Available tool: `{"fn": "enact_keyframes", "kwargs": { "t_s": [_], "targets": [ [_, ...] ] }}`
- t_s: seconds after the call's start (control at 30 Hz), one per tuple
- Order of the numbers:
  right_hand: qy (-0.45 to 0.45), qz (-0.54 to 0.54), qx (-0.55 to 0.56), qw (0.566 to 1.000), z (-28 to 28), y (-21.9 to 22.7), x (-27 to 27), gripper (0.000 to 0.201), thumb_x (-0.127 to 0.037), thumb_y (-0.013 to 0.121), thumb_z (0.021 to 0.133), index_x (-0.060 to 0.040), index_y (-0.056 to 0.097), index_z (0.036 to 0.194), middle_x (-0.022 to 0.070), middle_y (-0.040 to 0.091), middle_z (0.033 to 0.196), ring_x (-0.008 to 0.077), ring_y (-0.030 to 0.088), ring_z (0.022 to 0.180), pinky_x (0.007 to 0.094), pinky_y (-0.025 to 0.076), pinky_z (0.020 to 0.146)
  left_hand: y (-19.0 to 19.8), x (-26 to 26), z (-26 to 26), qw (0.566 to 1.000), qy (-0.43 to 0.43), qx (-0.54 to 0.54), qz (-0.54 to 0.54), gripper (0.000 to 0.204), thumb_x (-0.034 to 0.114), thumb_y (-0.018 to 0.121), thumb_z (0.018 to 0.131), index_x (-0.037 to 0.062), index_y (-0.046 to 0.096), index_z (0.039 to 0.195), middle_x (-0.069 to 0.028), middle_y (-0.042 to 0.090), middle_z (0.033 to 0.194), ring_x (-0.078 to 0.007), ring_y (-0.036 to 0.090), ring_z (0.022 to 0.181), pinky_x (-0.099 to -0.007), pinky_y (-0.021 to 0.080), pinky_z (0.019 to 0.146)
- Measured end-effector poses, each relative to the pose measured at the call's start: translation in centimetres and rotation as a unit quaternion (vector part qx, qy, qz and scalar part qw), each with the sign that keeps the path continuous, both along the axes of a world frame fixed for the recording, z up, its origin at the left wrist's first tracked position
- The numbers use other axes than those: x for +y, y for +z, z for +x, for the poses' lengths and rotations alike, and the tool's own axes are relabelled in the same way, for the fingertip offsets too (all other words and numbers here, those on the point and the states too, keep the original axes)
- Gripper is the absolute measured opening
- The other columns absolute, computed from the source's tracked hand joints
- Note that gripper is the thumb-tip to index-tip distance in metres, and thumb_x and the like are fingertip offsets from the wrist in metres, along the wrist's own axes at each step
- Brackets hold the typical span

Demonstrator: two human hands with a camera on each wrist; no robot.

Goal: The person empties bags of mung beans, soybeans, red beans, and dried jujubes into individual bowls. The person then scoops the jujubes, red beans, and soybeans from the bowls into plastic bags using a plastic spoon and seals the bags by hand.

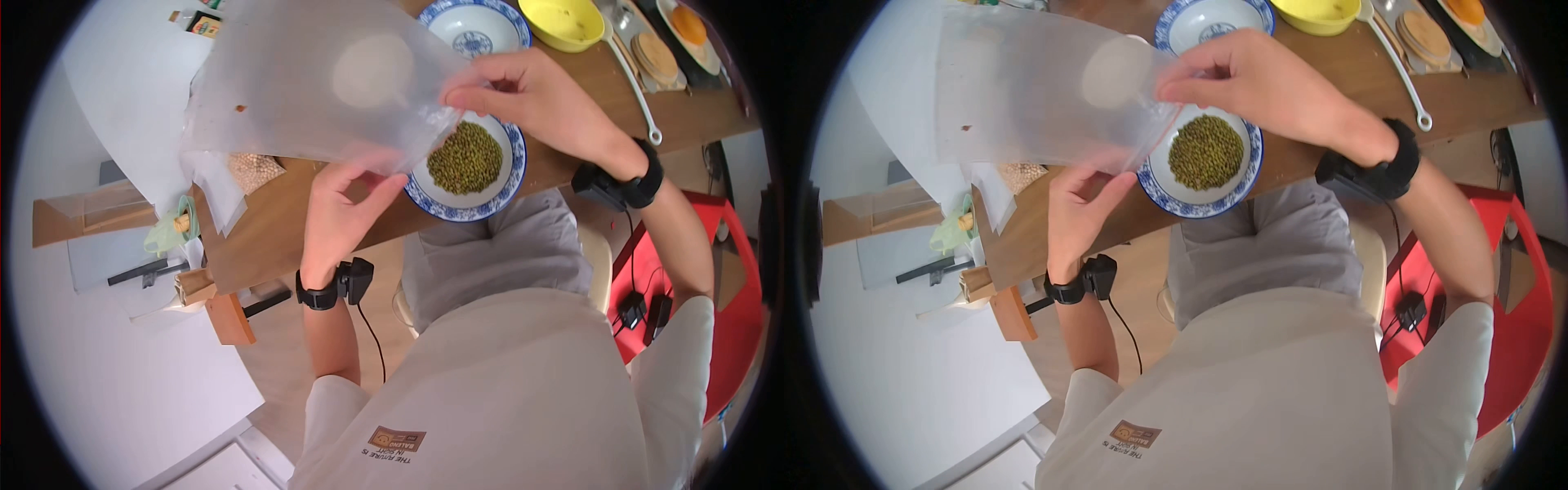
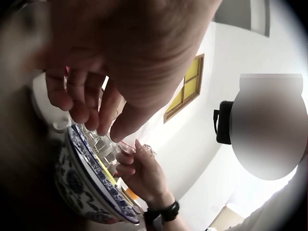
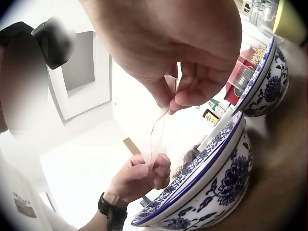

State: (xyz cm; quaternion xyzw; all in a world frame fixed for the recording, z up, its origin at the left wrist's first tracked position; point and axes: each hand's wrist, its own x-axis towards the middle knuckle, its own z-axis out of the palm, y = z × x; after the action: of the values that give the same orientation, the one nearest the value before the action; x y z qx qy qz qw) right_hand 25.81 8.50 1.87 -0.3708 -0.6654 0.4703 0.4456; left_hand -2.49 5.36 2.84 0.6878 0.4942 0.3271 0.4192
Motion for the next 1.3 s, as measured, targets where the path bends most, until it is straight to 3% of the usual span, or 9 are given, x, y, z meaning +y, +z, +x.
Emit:
{"fn": "enact_keyframes", "kwargs": {
  "t_s": [0.2,0.3,0.4,0.57,0.63,0.77,0.93,1.03,1.3],
  "targets": [
    [0.018,-0.051,-0.016,0.998,-1.4,2.4,0.1,0.024,-0.021,0.074,0.097,-0.0021,0.077,0.112,0.001,0.075,0.092,0.0048,0.062,0.085,0.024,0.051,0.076,0.2,0.2,0.6,0.993,-0.013,-0.106,-0.056,0.016,0.005,0.077,0.093,-0.0018,0.079,0.108,-0.0041,0.077,0.098,-0.0082,0.067,0.088,-0.0243,0.052,0.079],
    [0.033,-0.142,0.101,0.984,-2.4,2.4,0.3,0.026,-0.018,0.077,0.096,0.0032,0.074,0.11,0.0019,0.075,0.099,0.0055,0.065,0.092,0.0234,0.053,0.079,0.2,0.4,1.5,0.978,0.007,-0.19,-0.088,0.016,0.005,0.075,0.096,-0.003,0.077,0.11,-0.0035,0.077,0.099,-0.0086,0.068,0.091,-0.0246,0.054,0.082],
    [0.029,-0.161,0.047,0.985,-2.8,2.8,0.4,0.023,-0.016,0.076,0.097,0.0044,0.075,0.106,0.0045,0.076,0.102,0.0067,0.066,0.092,0.0242,0.054,0.083,0.1,0.7,2.0,0.98,-0.008,-0.188,-0.066,0.014,0.005,0.075,0.096,-0.0025,0.078,0.108,-0.0034,0.077,0.099,-0.009,0.068,0.091,-0.0244,0.054,0.082],
    [0.022,-0.133,0.0,0.991,-2.4,4.0,0.8,0.022,-0.014,0.074,0.097,0.0052,0.075,0.108,0.0063,0.077,0.104,0.0081,0.068,0.094,0.0247,0.054,0.084,0.5,0.9,0.3,0.972,0.002,-0.232,-0.03,0.04,0.006,0.074,0.095,0.0001,0.066,0.134,-0.0055,0.073,0.119,-0.01,0.066,0.104,-0.0271,0.053,0.089],
    [0.03,-0.165,-0.03,0.985,-1.8,4.4,0.8,0.021,-0.011,0.074,0.097,0.0039,0.075,0.111,0.0067,0.077,0.109,0.0094,0.069,0.097,0.0253,0.054,0.087,0.0,1.8,-2.2,0.939,0.026,-0.341,-0.037,0.047,0.01,0.07,0.099,0.0004,0.058,0.143,-0.0069,0.068,0.129,-0.0119,0.066,0.108,-0.0288,0.053,0.092],
    [0.049,-0.147,-0.03,0.987,-1.7,3.8,0.4,0.015,-0.007,0.073,0.097,0.0021,0.076,0.109,0.0043,0.076,0.098,0.008,0.067,0.087,0.0243,0.054,0.078,0.8,2.3,-4.7,0.897,0.137,-0.418,-0.04,0.034,0.015,0.057,0.107,-0.0024,0.062,0.136,-0.0092,0.071,0.116,-0.0156,0.068,0.097,-0.0288,0.054,0.083],
    [0.059,-0.159,-0.096,0.981,-0.9,2.9,1.3,0.02,-0.01,0.074,0.098,0.0006,0.074,0.114,0.0025,0.075,0.108,0.008,0.067,0.096,0.0257,0.054,0.087,0.8,1.9,-5.9,0.939,0.1,-0.324,-0.052,0.026,0.019,0.065,0.104,-0.0021,0.076,0.114,-0.0058,0.075,0.101,-0.0132,0.068,0.09,-0.0285,0.054,0.081],
    [0.016,-0.153,-0.006,0.988,-1.6,2.9,1.1,0.024,-0.011,0.075,0.097,-0.0016,0.071,0.119,0.0014,0.074,0.104,0.0086,0.067,0.095,0.026,0.054,0.085,1.0,1.6,-5.6,0.952,0.088,-0.29,-0.048,0.026,0.018,0.066,0.104,-0.0024,0.076,0.114,-0.0057,0.075,0.101,-0.012,0.067,0.09,-0.028,0.054,0.081],
    [0.004,-0.146,-0.039,0.988,-0.5,3.7,1.4,0.017,-0.009,0.073,0.098,0.0005,0.073,0.113,0.0036,0.075,0.099,0.0101,0.068,0.088,0.027,0.056,0.081,1.2,1.6,-5.8,0.951,0.081,-0.298,-0.03,0.026,0.02,0.065,0.104,-0.0024,0.076,0.113,-0.0046,0.075,0.098,-0.0107,0.066,0.088,-0.0271,0.053,0.08]
  ]
}}
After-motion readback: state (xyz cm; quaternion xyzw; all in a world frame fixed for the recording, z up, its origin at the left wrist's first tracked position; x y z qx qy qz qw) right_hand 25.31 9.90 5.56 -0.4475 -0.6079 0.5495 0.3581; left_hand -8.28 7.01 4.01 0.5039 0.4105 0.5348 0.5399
